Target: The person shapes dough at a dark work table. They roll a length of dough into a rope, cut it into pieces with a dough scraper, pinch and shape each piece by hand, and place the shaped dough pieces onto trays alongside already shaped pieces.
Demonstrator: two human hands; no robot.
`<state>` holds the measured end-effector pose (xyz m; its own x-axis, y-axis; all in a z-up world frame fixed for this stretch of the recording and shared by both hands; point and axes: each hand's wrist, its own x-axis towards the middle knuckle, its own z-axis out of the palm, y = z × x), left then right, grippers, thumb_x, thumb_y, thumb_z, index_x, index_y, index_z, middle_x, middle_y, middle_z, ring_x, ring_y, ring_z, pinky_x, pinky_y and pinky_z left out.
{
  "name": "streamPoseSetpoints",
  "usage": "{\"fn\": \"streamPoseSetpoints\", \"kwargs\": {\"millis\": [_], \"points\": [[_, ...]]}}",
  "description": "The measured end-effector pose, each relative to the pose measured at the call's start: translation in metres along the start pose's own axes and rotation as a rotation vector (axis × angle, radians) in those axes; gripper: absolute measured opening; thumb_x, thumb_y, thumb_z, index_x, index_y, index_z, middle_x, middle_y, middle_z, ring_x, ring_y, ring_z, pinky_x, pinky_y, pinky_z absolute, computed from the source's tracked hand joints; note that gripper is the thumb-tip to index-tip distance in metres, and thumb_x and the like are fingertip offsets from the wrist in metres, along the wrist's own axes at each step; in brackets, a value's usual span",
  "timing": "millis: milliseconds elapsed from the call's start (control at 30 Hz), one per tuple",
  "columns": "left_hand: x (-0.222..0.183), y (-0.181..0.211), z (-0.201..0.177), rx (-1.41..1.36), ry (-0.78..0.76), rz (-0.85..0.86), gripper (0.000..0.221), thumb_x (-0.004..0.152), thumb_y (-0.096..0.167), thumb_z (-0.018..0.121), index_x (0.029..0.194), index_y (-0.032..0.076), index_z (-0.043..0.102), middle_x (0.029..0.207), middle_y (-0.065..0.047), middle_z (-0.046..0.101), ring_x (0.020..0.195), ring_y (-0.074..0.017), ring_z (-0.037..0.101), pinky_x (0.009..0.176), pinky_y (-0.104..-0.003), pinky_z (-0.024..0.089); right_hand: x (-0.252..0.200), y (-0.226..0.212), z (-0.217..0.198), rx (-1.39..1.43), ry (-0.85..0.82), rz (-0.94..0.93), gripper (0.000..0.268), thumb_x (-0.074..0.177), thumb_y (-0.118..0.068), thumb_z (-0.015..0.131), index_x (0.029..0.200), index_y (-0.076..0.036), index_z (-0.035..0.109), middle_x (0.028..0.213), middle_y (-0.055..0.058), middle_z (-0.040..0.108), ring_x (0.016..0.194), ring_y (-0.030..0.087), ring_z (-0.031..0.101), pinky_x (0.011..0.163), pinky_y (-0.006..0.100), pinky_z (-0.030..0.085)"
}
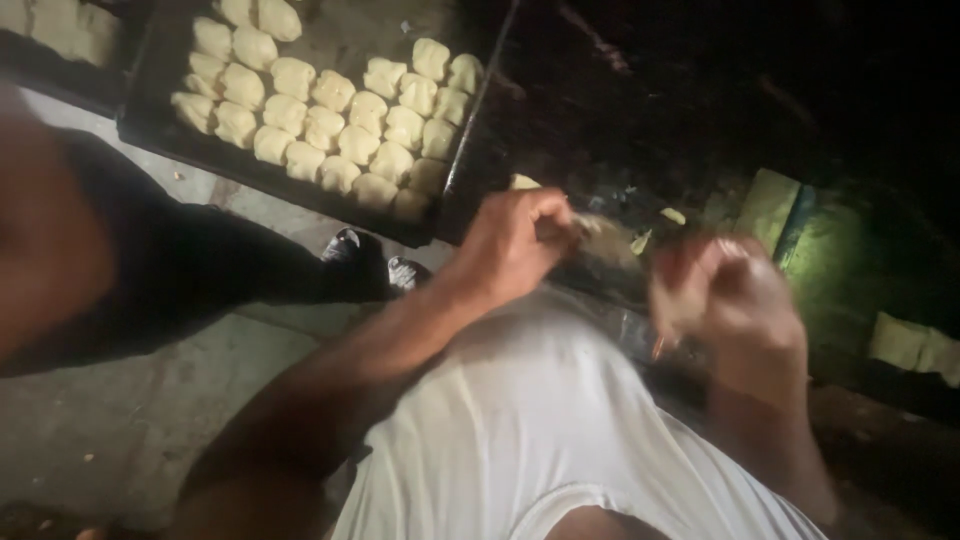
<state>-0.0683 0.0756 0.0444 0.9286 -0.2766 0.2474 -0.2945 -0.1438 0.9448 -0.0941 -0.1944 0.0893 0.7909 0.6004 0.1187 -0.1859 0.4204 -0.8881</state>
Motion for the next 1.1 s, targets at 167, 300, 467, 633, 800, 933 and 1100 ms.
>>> {"fn": "streamPoseSetpoints", "kwargs": {"millis": [167,300,467,633,800,933,1100], "points": [[-0.003,-0.005,-0.002,0.065,0.067,-0.056,0.016,0.089,0.011,0.081,0.085,0.002,0.068,0.079,-0.011,0.074,0.069,-0.0156,0.072,0.062,-0.031,0.055,0.006,-0.042,0.02,-0.147,0.017,-0.128,0.041,0.095,-0.02,0.076,0.129,0.0,0.063,0.113,0.013,0.072,0.098,0.021,0.072,0.101,0.041,0.061],[-0.003,0.004,0.008,0.032,0.038,-0.225,0.018,0.09,0.013,0.081,0.082,0.002,0.069,0.072,-0.009,0.074,0.062,-0.0153,0.069,0.059,-0.031,0.053,0.011,0.004,-0.02,-0.683,0.437,0.158,0.066,0.092,-0.016,0.08,0.15,-0.003,0.052,0.131,0.015,0.062,0.113,0.023,0.066,0.104,0.045,0.059],[-0.004,0.003,0.032,0.048,0.048,-0.277,0.022,0.087,0.015,0.081,0.093,0.001,0.066,0.081,-0.01,0.075,0.071,-0.0133,0.07,0.066,-0.03,0.055,0.001,0.016,-0.031,-0.743,0.512,0.305,0.06,0.093,-0.01,0.074,0.148,-0.002,0.051,0.129,0.014,0.062,0.111,0.023,0.065,0.089,0.04,0.061],[-0.005,0.012,0.06,-0.24,-0.049,-0.265,0.058,0.088,0.015,0.077,0.136,0.006,0.045,0.099,-0.01,0.076,0.089,-0.015,0.074,0.079,-0.029,0.061,-0.006,0.02,-0.04,-0.551,0.544,0.401,0.029,0.091,-0.006,0.069,0.118,0.005,0.066,0.103,0.014,0.076,0.088,0.021,0.076,0.081,0.033,0.066],[0.001,0.016,0.082,-0.109,-0.272,-0.385,0.037,0.091,0.014,0.077,0.124,0.0,0.065,0.106,-0.011,0.077,0.092,-0.0166,0.075,0.08,-0.029,0.06,-0.006,0.011,-0.007,-1.284,0.626,0.38,0.017,0.092,-0.012,0.078,0.108,-0.008,0.075,0.093,0.01,0.077,0.075,0.021,0.072,0.065,0.035,0.057],[0.002,0.021,0.093,-0.196,-0.203,-0.504,0.033,0.09,0.014,0.07,0.12,0.002,0.072,0.102,-0.008,0.079,0.088,-0.0164,0.075,0.077,-0.029,0.061,-0.047,0.043,-0.032,-1.649,0.507,-0.261,0.01,0.096,-0.01,0.087,0.099,-0.007,0.078,0.109,0.01,0.077,0.087,0.019,0.075,0.066,0.029,0.061],[0.006,0.036,0.097,-0.425,-0.057,-0.612,0.032,0.093,0.014,0.071,0.124,0.004,0.071,0.104,-0.008,0.076,0.091,-0.0142,0.071,0.077,-0.028,0.06,-0.045,0.029,-0.014,-1.562,0.335,-0.293,0.046,0.068,-0.024,0.089,0.105,-0.001,0.072,0.115,0.021,0.061,0.098,0.028,0.068,0.075,0.033,0.063]]}}
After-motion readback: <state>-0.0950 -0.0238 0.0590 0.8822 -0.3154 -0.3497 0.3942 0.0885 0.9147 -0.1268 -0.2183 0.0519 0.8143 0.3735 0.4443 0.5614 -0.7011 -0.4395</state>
